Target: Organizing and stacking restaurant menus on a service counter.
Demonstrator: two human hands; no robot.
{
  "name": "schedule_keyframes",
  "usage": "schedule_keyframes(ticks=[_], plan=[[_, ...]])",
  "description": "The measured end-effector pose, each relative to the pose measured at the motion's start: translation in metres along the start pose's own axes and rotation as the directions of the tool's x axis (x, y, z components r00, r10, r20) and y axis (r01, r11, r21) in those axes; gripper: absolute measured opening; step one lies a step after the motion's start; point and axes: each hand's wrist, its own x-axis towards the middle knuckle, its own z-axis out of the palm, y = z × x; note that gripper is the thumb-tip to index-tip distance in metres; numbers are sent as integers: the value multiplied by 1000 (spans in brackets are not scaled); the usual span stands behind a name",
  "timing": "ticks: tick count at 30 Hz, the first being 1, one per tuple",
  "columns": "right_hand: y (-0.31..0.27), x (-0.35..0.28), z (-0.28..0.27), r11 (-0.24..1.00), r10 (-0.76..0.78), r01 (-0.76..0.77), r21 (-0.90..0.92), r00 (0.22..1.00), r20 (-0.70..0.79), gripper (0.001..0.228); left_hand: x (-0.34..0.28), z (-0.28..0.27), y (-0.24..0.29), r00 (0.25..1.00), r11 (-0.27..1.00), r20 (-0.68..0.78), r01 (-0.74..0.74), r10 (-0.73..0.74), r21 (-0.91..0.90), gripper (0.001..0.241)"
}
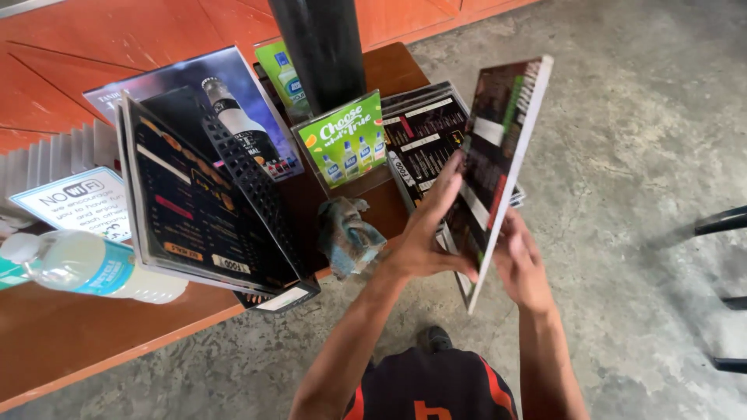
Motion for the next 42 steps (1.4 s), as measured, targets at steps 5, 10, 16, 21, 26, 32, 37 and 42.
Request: schedule_keyframes(ticks=[5, 10, 16, 21, 26, 32, 37, 42], plan=[[37, 4, -54, 967, 30, -68, -247, 987, -158, 67, -8, 27, 0, 998, 999, 63, -16, 14, 42, 138], [28, 1, -56, 958, 126, -186, -220, 958, -259, 63, -3, 20, 15, 989, 994, 103, 109, -107, -5, 125], [12, 11, -2, 997, -30, 46, 54, 961, -276, 63, -4, 21, 18, 994, 988, 103, 25, -41, 152, 84], [2, 25, 37, 901, -229, 216, -376, 973, 8, 71, 11, 6, 43, 984, 987, 82, 155, -157, 34, 87], [10, 50, 44, 857, -259, 246, -452, 965, 34, 65, 27, -23, 68, 990, 990, 63, 124, -129, 73, 76], [-5, 78, 107, 889, -277, 300, -347, 954, 116, 67, 34, -49, 105, 985, 958, -153, 116, -77, 263, 67], [-3, 89, 149, 773, -366, 485, -409, 867, 337, 77, 39, -78, 142, 969, 937, -239, 145, -69, 317, 67], [9, 106, 175, 711, -339, 508, -487, 854, 395, 68, 33, -104, 170, 961, 917, -278, 106, 6, 386, 63]])
